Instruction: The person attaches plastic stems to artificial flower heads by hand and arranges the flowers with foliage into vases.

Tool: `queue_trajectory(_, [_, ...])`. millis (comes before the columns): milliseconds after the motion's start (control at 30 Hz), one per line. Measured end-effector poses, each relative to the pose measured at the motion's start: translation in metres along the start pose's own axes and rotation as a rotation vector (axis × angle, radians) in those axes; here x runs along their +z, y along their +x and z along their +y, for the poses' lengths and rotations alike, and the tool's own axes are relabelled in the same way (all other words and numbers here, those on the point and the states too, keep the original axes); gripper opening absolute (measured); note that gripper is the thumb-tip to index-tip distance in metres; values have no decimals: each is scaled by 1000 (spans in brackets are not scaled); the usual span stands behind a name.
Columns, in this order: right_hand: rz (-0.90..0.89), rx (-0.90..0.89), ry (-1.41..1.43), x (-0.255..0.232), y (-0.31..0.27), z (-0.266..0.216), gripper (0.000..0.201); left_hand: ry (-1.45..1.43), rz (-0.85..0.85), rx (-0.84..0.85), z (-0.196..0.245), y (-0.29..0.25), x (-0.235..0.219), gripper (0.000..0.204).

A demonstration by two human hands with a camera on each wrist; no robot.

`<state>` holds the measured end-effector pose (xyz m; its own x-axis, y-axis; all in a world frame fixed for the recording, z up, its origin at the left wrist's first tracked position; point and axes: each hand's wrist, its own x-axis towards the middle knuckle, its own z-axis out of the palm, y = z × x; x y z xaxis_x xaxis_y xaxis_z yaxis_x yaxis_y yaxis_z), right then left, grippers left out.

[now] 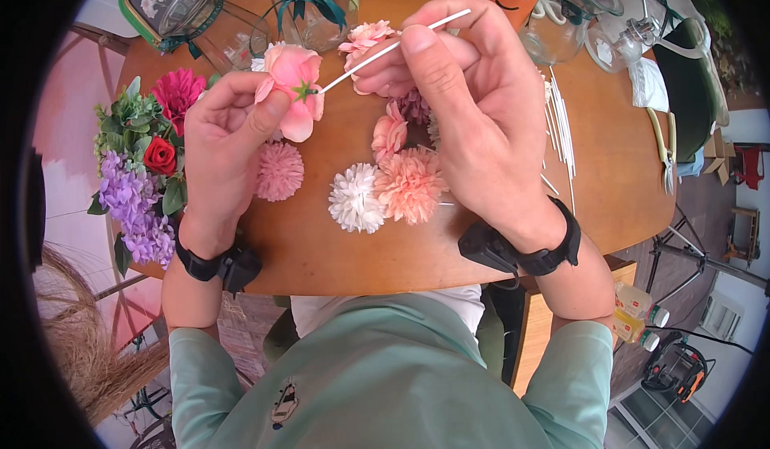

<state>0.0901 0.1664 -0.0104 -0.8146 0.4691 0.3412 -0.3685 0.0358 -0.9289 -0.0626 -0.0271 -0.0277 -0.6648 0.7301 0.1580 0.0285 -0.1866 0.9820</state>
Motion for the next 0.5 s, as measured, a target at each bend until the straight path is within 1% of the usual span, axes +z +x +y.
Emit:
queue_trajectory(67, [-15, 14, 27, 1, -1, 1, 19, -2, -42, -24, -2, 1, -3, 17])
queue_trajectory(167, [-33, 23, 48, 3, -2, 1, 20, -77, -27, -56, -1, 1, -1, 16])
queue_trajectory(433, [-40, -12, 53, 3, -2, 3, 18, -103, -44, -82, -1, 1, -1, 16])
queue_trajectory(500, [-28, -23, 91, 3, -2, 3, 19, -109, -44, -82, 0, 1, -1, 16])
